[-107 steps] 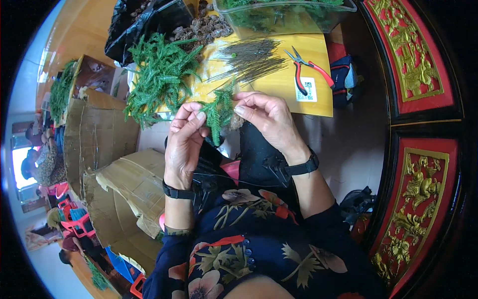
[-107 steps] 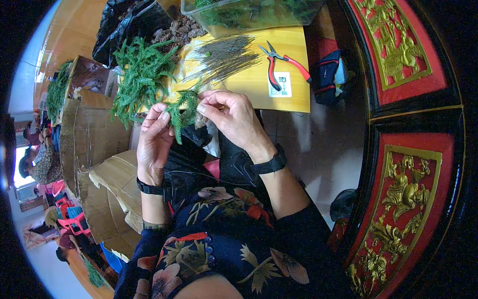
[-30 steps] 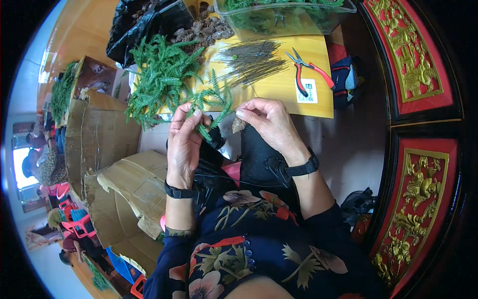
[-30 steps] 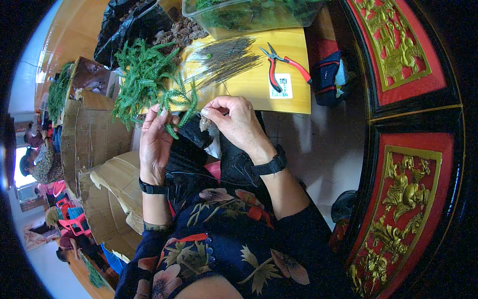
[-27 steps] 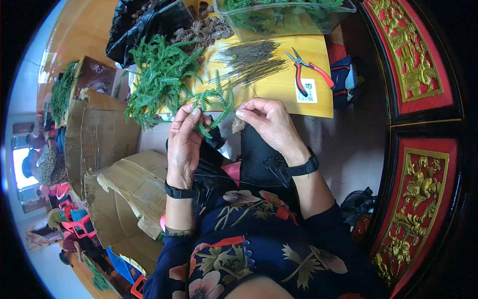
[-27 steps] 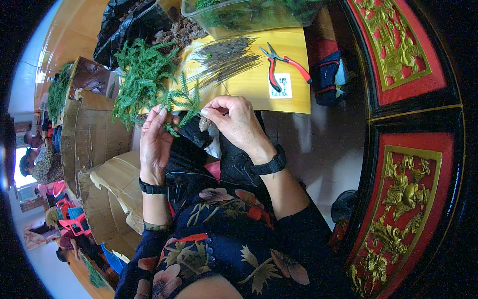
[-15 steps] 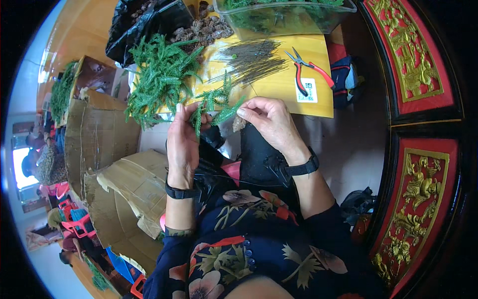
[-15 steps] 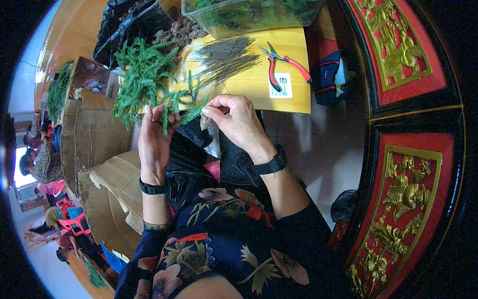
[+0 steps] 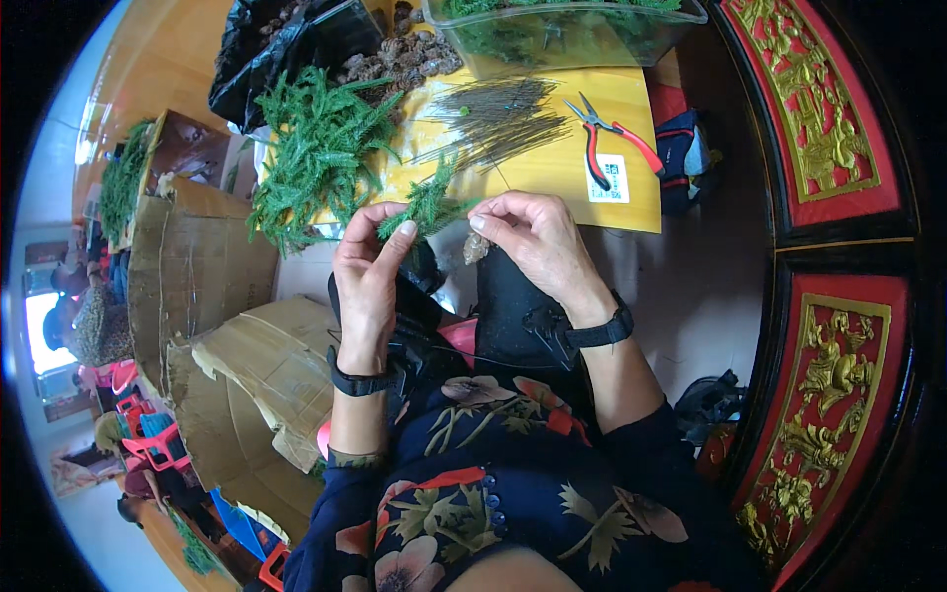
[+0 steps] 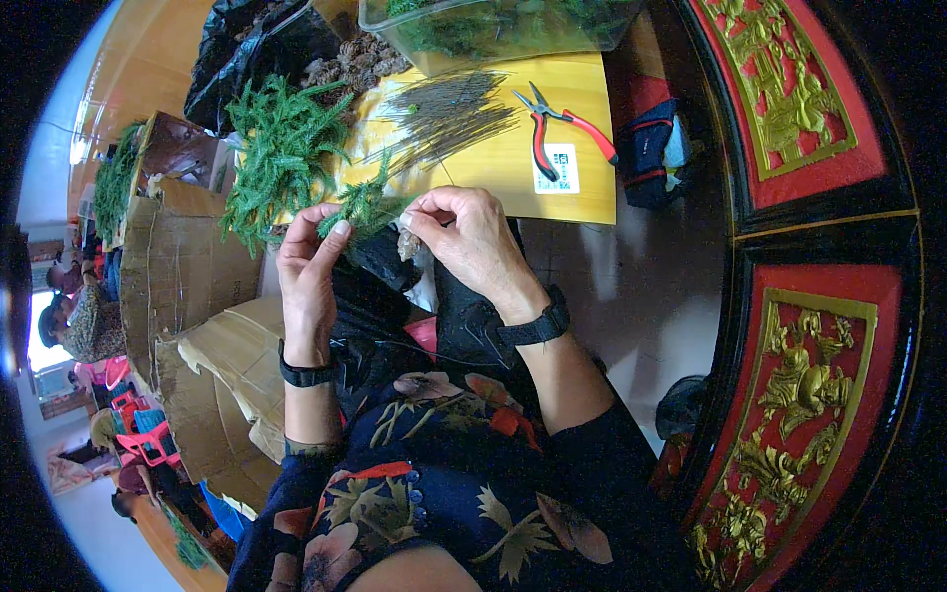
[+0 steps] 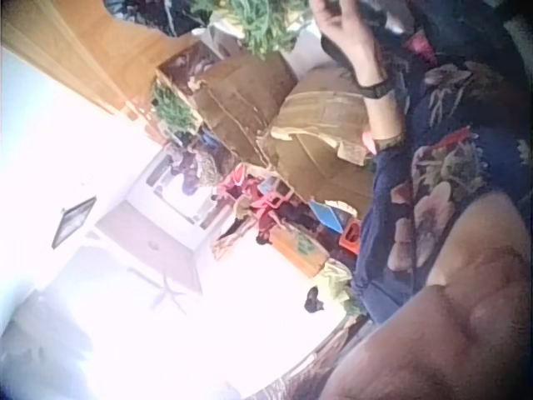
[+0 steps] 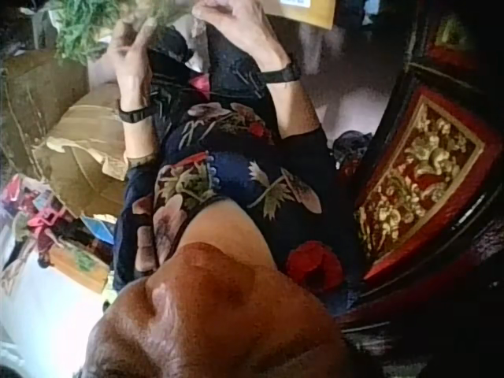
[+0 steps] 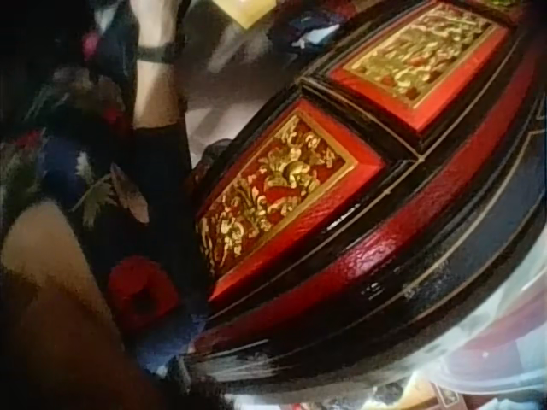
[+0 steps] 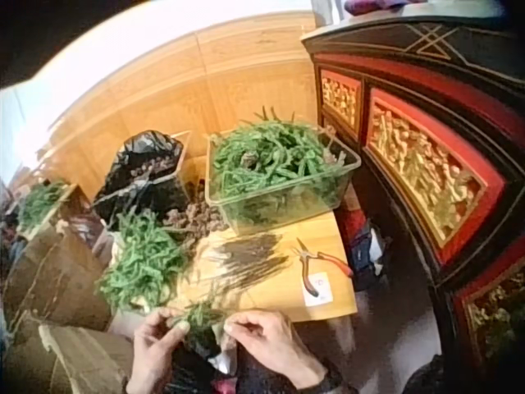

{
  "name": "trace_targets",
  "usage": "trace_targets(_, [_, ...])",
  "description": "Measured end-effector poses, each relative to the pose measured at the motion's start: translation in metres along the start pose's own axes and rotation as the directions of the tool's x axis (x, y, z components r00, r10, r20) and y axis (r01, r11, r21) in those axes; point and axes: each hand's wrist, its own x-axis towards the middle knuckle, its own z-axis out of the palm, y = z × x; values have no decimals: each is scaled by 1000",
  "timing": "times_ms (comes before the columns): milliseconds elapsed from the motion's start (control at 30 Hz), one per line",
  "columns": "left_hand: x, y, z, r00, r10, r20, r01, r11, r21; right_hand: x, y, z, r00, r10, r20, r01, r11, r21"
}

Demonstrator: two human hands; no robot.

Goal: Trimming and assembling green decorative foliage using clippers and small wires.

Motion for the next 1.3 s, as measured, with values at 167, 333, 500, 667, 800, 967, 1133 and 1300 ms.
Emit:
trace_targets(167, [0, -3, -2, 1000, 21, -7, -21, 999, 42, 1, -1, 1, 1000, -10, -6, 10, 1000, 0])
trace_targets(333, [0, -3, -7, 994, -87, 65, 95, 986, -133, 0, -2, 0, 1000, -6, -17, 8, 994, 109])
trace_targets(500, [1, -2, -8, 969, -166, 186, 222, 912, -345, 0, -6, -2, 987, -122, -101, 139, 975, 174])
trace_targets(667, [1, -3, -7, 951, -180, 250, 280, 843, -460, 0, -6, -2, 987, -156, 45, 151, 984, 96])
trace_targets(800, [2, -3, -8, 924, -191, 331, 349, 777, -524, -2, -9, 0, 994, -74, 77, 67, 994, 83])
trace_targets(967, [-1, 7, 2, 975, -176, 137, 210, 929, -303, -2, -11, -3, 981, -138, 135, 131, 990, 59])
trace_targets(1133, [1, 16, 2, 999, 1, 34, -2, 999, 39, -3, -14, -2, 963, -204, 177, 204, 979, 14])
trace_targets(1300, [2, 15, -1, 991, 74, 111, -93, 981, 171, -5, -17, -5, 942, -256, 216, 278, 958, -78])
